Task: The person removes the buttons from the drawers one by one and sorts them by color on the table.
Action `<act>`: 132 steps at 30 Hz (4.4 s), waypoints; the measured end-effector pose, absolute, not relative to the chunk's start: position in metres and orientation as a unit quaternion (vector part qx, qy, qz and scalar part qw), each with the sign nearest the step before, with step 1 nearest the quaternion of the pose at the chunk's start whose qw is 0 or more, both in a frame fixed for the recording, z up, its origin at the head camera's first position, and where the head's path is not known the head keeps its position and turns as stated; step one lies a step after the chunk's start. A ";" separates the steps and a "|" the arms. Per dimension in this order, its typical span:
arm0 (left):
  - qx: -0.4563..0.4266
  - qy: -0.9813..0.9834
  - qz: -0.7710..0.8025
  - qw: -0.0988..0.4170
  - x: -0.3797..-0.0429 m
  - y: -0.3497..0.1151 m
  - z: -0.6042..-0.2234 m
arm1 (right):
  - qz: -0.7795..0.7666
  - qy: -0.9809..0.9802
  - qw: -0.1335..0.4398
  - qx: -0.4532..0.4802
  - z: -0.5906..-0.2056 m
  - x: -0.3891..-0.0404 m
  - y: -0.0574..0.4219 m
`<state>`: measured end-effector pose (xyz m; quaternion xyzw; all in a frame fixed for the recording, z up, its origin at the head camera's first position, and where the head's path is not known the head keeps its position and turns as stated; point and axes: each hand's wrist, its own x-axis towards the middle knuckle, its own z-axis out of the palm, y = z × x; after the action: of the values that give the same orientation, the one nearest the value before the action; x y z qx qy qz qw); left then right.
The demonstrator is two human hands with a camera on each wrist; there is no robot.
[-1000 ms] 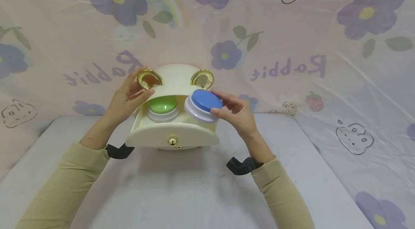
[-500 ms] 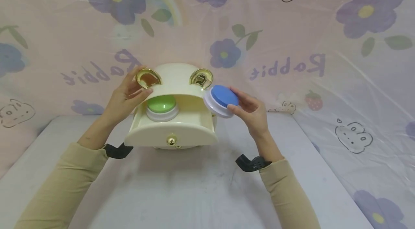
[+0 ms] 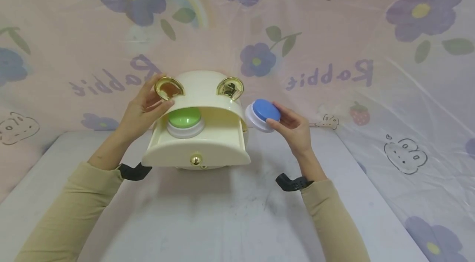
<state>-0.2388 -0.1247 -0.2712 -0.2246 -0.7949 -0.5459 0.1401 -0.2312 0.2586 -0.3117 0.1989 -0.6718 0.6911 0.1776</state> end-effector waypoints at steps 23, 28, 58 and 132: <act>-0.228 -0.797 -0.540 0.146 -0.240 -0.126 -0.272 | 0.624 -0.762 0.170 0.007 -0.375 -0.272 0.277; -0.230 -0.796 -0.540 0.148 -0.240 -0.126 -0.272 | 0.602 -0.783 0.153 -0.035 -0.393 -0.276 0.286; -0.232 -0.798 -0.536 0.151 -0.239 -0.126 -0.273 | 0.527 -0.838 0.105 -0.097 -0.432 -0.288 0.293; -0.226 -0.797 -0.538 0.152 -0.239 -0.125 -0.273 | 0.612 -0.761 0.166 0.140 -0.329 -0.205 0.217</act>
<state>-0.2395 -0.1247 -0.2734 -0.2264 -0.7974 -0.5383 0.1517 -0.2052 0.2174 -0.3288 0.1401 -0.7606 0.6119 0.1660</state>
